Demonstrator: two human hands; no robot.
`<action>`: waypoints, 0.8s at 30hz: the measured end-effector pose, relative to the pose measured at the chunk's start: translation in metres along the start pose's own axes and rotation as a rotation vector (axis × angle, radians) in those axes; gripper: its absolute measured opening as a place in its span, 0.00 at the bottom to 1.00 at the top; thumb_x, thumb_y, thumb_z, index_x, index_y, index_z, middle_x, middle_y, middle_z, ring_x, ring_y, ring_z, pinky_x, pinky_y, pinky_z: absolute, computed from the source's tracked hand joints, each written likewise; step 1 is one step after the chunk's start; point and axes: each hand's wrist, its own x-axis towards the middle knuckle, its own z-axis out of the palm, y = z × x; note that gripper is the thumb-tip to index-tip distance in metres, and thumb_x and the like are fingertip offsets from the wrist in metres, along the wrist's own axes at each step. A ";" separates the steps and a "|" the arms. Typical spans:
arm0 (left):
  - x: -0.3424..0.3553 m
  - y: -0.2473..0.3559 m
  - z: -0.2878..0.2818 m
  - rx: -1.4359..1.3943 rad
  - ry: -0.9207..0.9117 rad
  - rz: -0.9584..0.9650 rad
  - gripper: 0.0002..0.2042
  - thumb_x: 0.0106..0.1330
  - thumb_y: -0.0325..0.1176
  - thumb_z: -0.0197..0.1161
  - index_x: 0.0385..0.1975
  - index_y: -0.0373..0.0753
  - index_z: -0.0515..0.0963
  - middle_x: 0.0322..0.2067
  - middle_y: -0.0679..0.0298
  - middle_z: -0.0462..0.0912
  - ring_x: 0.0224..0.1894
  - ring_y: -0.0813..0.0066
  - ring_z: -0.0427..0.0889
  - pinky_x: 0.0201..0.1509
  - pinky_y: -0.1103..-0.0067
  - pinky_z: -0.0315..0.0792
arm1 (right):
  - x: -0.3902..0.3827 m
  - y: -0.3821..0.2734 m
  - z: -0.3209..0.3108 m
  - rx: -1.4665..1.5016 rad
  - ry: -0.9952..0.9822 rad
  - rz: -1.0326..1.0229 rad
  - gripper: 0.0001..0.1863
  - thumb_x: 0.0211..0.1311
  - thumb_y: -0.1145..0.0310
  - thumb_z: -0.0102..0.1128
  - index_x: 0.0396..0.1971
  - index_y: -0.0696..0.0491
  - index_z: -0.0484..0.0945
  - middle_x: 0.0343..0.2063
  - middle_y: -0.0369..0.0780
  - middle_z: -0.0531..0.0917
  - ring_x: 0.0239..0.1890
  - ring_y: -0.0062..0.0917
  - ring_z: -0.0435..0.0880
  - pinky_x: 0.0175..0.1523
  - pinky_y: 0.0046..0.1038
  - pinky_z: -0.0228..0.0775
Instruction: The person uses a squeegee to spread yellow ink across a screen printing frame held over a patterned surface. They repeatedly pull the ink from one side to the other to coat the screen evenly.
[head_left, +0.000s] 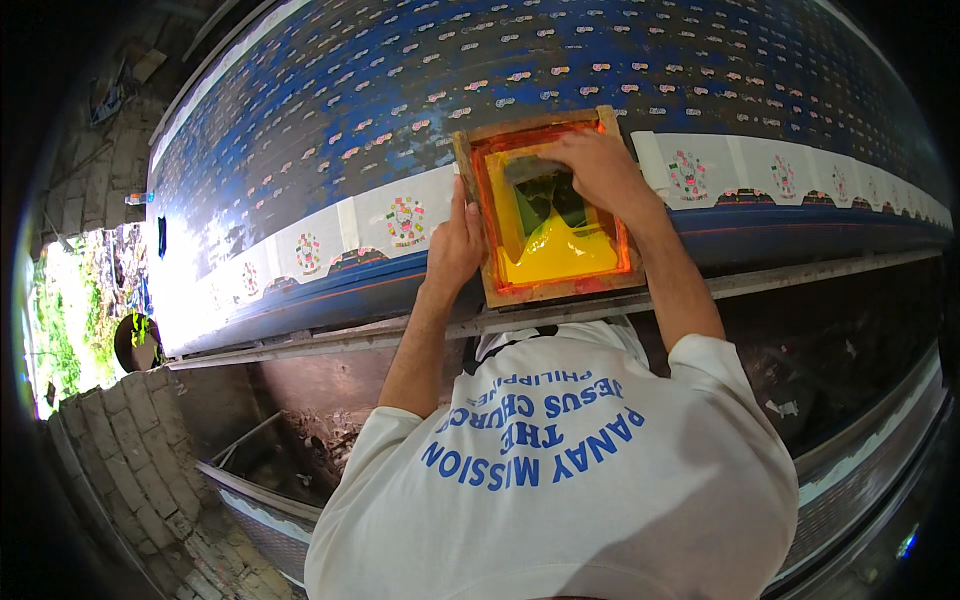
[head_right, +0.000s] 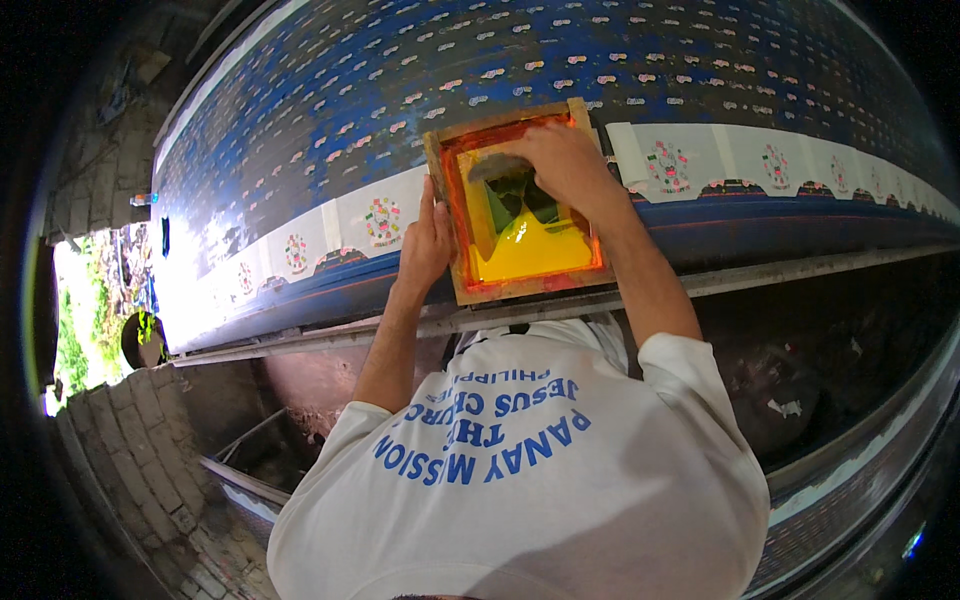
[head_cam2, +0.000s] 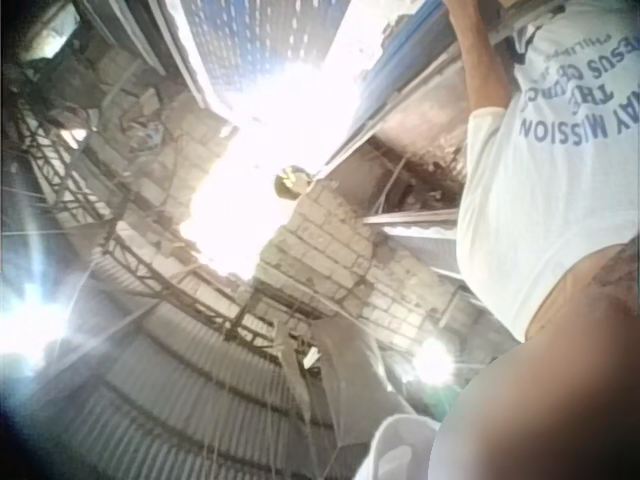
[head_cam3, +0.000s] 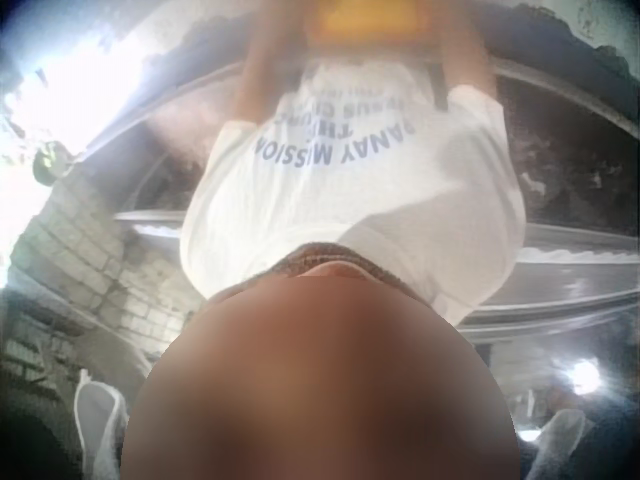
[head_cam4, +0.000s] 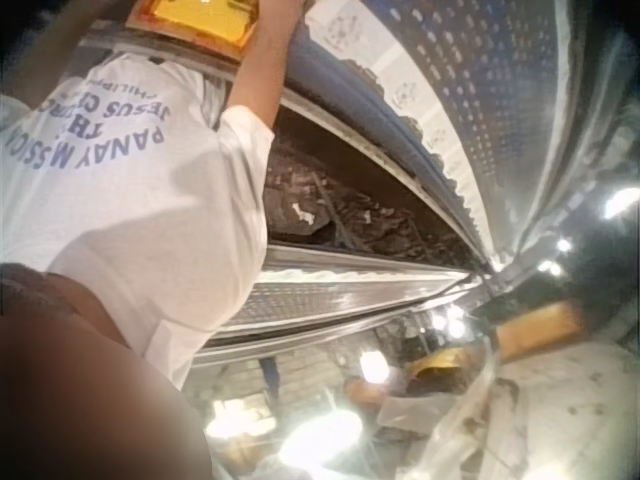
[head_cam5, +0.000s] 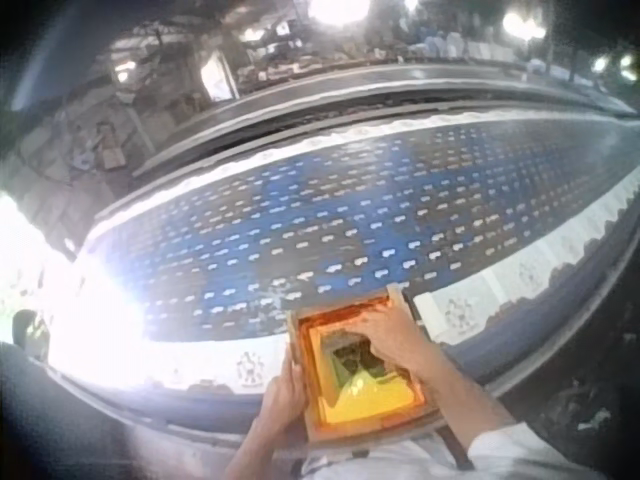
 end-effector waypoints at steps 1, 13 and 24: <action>0.001 -0.001 0.000 -0.006 0.009 0.025 0.31 0.89 0.43 0.48 0.85 0.34 0.54 0.24 0.40 0.86 0.25 0.32 0.85 0.27 0.47 0.74 | 0.008 0.000 0.000 0.009 -0.030 0.031 0.27 0.63 0.84 0.61 0.59 0.47 0.90 0.53 0.41 0.92 0.60 0.41 0.88 0.70 0.42 0.79; -0.002 -0.007 -0.001 -0.027 -0.061 -0.070 0.33 0.90 0.46 0.47 0.86 0.36 0.52 0.25 0.41 0.87 0.27 0.32 0.86 0.30 0.45 0.75 | -0.094 -0.078 0.009 0.044 -0.106 0.153 0.25 0.64 0.78 0.65 0.60 0.45 0.91 0.49 0.40 0.90 0.56 0.41 0.87 0.64 0.40 0.80; 0.000 -0.014 0.007 0.001 -0.021 0.043 0.34 0.89 0.48 0.49 0.85 0.34 0.52 0.22 0.43 0.86 0.24 0.36 0.87 0.26 0.48 0.77 | -0.102 -0.091 -0.023 0.203 -0.200 0.237 0.27 0.60 0.84 0.64 0.59 0.51 0.91 0.54 0.43 0.90 0.60 0.42 0.86 0.66 0.41 0.81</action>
